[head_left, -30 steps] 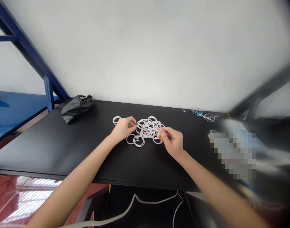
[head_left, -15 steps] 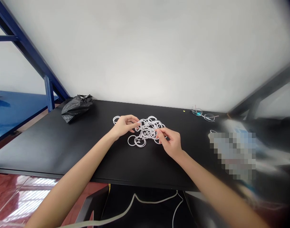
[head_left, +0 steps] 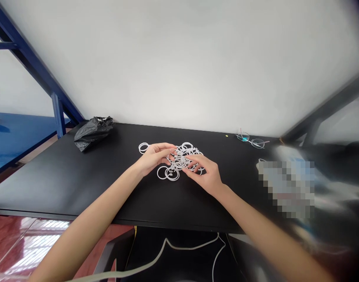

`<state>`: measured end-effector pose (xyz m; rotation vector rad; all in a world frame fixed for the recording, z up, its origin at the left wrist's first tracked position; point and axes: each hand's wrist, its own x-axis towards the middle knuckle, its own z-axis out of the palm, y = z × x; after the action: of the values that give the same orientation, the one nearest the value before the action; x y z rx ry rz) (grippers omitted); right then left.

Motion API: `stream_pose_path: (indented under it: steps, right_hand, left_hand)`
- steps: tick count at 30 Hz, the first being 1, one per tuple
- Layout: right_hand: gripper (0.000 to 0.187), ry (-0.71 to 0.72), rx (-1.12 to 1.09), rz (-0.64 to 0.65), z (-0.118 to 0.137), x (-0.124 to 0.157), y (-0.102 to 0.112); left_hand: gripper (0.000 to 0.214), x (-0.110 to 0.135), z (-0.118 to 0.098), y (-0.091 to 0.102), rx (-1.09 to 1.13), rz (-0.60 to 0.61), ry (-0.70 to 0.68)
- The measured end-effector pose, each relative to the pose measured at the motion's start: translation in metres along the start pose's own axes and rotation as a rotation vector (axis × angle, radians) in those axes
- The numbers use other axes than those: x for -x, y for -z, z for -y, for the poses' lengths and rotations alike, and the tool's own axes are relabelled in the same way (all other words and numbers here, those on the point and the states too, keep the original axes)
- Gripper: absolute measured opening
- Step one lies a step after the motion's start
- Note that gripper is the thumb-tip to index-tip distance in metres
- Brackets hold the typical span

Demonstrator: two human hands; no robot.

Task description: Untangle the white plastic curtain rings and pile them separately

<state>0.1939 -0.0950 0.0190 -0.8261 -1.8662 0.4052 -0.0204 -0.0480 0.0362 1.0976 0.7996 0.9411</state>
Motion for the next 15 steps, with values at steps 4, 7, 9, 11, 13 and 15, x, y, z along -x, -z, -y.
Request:
stream_pose_path:
  steps: [4, 7, 9, 11, 13, 15]
  right_hand:
    - [0.022, 0.036, 0.016, -0.002, -0.001, 0.002, -0.003]
    - [0.014, 0.026, 0.056, -0.062, -0.001, 0.003, -0.004]
    - [0.009, -0.008, 0.078, -0.115, -0.001, 0.003, -0.004]
    - [0.006, -0.049, 0.063, -0.149, 0.0, 0.003, -0.003]
    - [0.005, -0.076, 0.014, -0.163, 0.0, 0.002, -0.002]
    - [0.007, -0.079, -0.035, -0.171, 0.0, 0.002, -0.002]
  left_hand:
    - [0.027, 0.001, 0.006, -0.008, 0.04, 0.068, 0.045]
    - [0.028, 0.002, 0.008, -0.013, 0.069, 0.049, 0.048]
    - [0.029, 0.004, 0.007, -0.016, 0.046, 0.039, 0.019]
    - [0.032, 0.006, 0.005, -0.017, -0.022, 0.06, -0.031]
    - [0.042, 0.008, 0.004, -0.017, -0.087, 0.114, -0.07]
    - [0.055, 0.009, 0.004, -0.016, -0.131, 0.175, -0.084]
